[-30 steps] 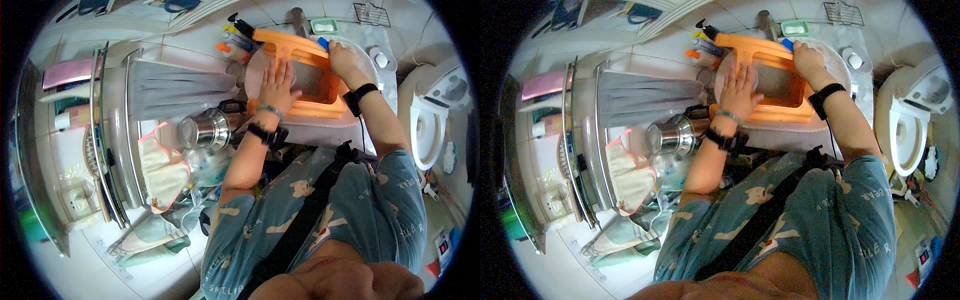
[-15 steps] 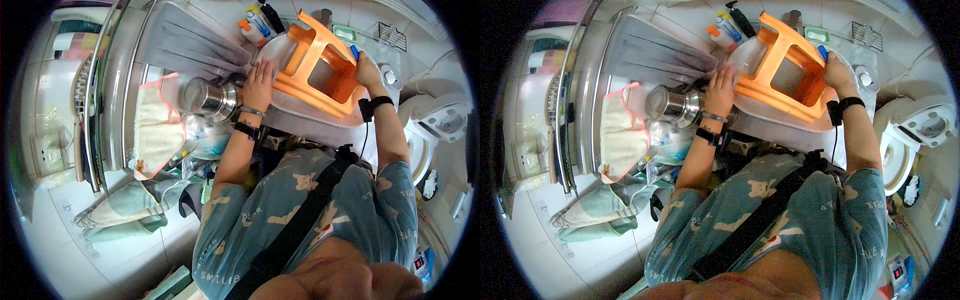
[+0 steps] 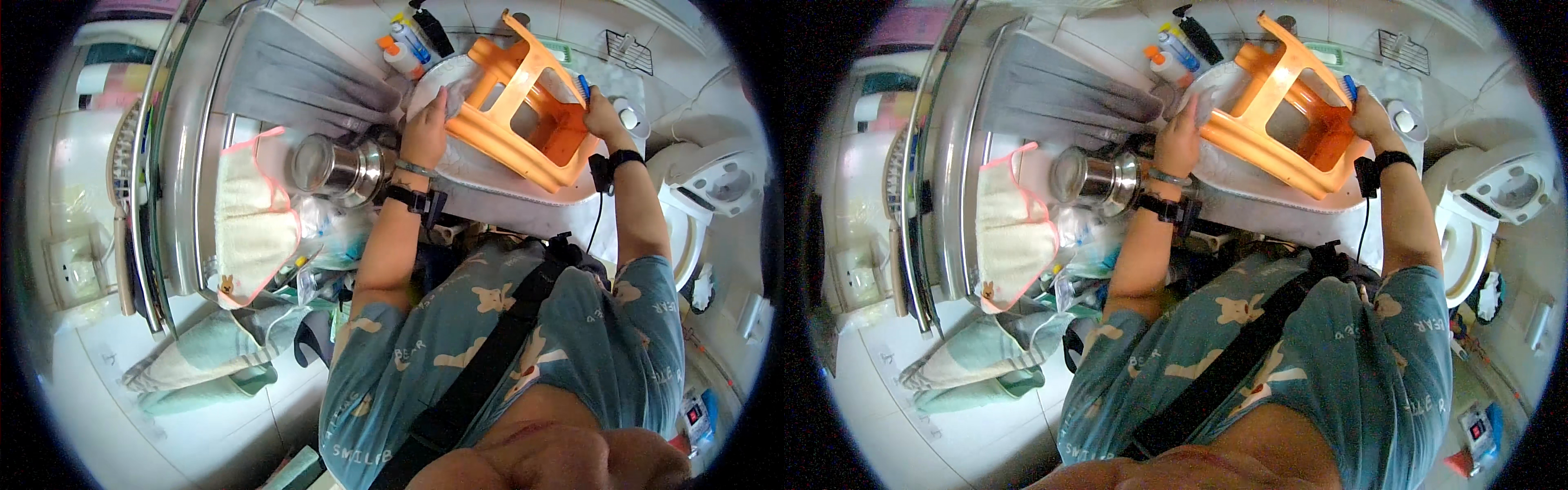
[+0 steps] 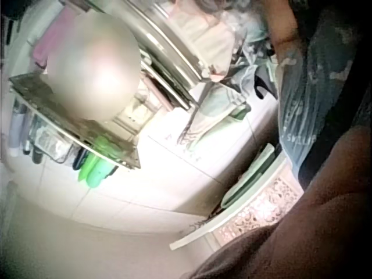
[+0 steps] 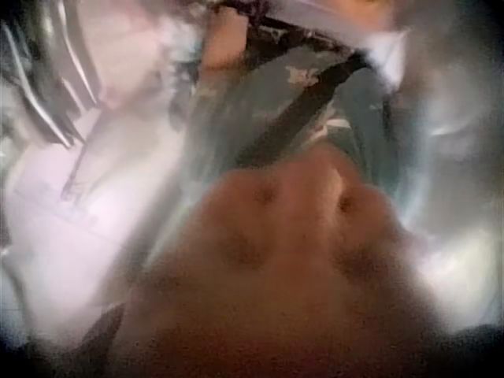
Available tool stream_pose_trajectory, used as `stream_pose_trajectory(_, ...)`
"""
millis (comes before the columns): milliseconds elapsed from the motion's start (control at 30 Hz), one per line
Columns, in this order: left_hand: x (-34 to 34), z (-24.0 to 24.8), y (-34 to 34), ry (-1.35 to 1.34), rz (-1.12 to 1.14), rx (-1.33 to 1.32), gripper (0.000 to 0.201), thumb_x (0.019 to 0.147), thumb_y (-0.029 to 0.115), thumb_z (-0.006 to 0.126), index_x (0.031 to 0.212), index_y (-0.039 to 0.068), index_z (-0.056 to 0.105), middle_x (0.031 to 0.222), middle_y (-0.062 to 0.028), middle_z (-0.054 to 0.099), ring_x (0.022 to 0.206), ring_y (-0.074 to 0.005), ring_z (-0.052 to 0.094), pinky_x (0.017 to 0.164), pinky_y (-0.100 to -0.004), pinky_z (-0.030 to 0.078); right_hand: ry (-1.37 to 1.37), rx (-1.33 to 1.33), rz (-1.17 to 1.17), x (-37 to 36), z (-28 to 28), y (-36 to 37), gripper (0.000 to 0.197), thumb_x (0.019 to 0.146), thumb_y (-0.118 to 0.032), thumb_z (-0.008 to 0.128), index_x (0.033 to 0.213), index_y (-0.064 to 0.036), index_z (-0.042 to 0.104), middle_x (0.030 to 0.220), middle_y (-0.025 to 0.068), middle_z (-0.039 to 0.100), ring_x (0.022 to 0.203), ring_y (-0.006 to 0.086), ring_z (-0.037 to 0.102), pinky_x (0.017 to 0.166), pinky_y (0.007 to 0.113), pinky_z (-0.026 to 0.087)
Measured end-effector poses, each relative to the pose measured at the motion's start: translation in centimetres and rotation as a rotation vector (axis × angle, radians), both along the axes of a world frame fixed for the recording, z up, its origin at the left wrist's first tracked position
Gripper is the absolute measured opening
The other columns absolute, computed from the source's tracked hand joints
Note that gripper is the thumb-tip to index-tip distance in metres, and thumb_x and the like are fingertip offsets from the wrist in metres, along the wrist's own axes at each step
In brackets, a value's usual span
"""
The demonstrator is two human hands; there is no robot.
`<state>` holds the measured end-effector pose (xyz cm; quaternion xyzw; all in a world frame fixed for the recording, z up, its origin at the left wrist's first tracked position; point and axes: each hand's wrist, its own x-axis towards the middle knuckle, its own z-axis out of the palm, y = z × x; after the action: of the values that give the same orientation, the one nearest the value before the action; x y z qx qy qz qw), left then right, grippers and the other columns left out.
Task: Scrub the surfaces of a small plastic stool using a handheld brush and water in a bathroom sink.
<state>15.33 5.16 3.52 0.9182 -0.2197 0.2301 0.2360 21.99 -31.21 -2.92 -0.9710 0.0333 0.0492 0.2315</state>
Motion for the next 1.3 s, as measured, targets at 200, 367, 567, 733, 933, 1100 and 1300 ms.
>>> stream_pose_trajectory(200, 0.5, 0.5, -0.3, 0.325, 0.478, -0.258, 0.019, 0.088, 0.016, 0.052, 0.094, -0.001, 0.061, 0.081, -0.0203, 0.061, 0.065, -0.038, 0.057, 0.062, -0.0376, 0.047, -0.22, 0.016, -0.02, -2.0, -0.6, 0.6, 0.023, 0.073, -0.002, 0.047, 0.096, 0.002, 0.043, 0.091, 0.0309, 0.057, 0.09, 0.0448, 0.055, 0.074, 0.049, 0.043)
stream_pose_trajectory(367, 1.1, 0.2, 1.5, 0.457, 0.263, -0.692, 0.02, 0.089, 0.017, 0.051, 0.091, -0.001, 0.059, 0.081, -0.0189, 0.061, 0.075, -0.0338, 0.059, 0.068, -0.0392, 0.044, -0.31, -0.123, -0.08, -3.4, 1.2, 2.7, 0.021, 0.077, -0.004, 0.048, 0.096, 0.0013, 0.045, 0.092, 0.0285, 0.058, 0.085, 0.0417, 0.058, 0.072, 0.049, 0.046)
stream_pose_trajectory(567, 3.5, 6.7, -1.9, 0.27, 0.112, -0.343, 0.03, 0.089, 0.022, 0.05, 0.11, 0.002, 0.057, 0.107, -0.0212, 0.057, 0.101, -0.0356, 0.053, 0.087, -0.0392, 0.041, -0.273, -0.088, -0.142, -4.6, 3.2, 6.6, 0.018, 0.083, -0.011, 0.047, 0.098, -0.003, 0.043, 0.09, 0.0218, 0.058, 0.08, 0.0384, 0.061, 0.068, 0.046, 0.049)
stream_pose_trajectory(733, 9.9, 7.7, -5.1, 0.357, 0.275, -0.085, 0.036, 0.086, 0.03, 0.049, 0.1, -0.002, 0.059, 0.098, -0.0253, 0.059, 0.092, -0.0404, 0.056, 0.08, -0.0445, 0.044, -0.356, -0.136, 0.044, -2.5, 3.9, 4.3, 0.014, 0.082, -0.008, 0.047, 0.095, -0.0029, 0.045, 0.086, 0.0198, 0.06, 0.08, 0.0376, 0.061, 0.067, 0.046, 0.048)
stream_pose_trajectory(933, 14.2, 5.0, -2.9, 0.369, 0.03, 0.419, 0.029, 0.086, 0.023, 0.045, 0.099, 0.002, 0.06, 0.1, -0.025, 0.059, 0.087, -0.0363, 0.059, 0.073, -0.0452, 0.047, -0.583, -0.269, 0.075, -2.9, 9.4, 3.1, 0.01, 0.08, -0.007, 0.049, 0.089, -0.005, 0.047, 0.083, 0.0158, 0.062, 0.077, 0.0341, 0.061, 0.066, 0.044, 0.049)
stream_pose_trajectory(1100, 12.6, 1.5, -4.0, 0.526, 0.102, -0.273, 0.039, 0.083, 0.022, 0.052, 0.11, -0.006, 0.055, 0.105, -0.0254, 0.059, 0.096, -0.0389, 0.057, 0.083, -0.0425, 0.045, -0.889, -0.332, 0.06, -5.4, 9.1, 2.1, 0.02, 0.077, -0.011, 0.052, 0.097, -0.0055, 0.049, 0.104, 0.0134, 0.06, 0.08, 0.0287, 0.061, 0.065, 0.039, 0.051)
stream_pose_trajectory(1300, 6.5, 1.5, -6.2, 0.249, 0.256, -0.16, 0.035, 0.086, 0.019, 0.051, 0.109, -0.006, 0.054, 0.104, -0.028, 0.058, 0.097, -0.0396, 0.056, 0.083, -0.0429, 0.045, -0.655, -0.424, 0.151, -10.6, 5.5, 4.5, 0.025, 0.076, -0.013, 0.051, 0.099, -0.0068, 0.05, 0.119, 0.0134, 0.055, 0.085, 0.0214, 0.061, 0.066, 0.034, 0.052)
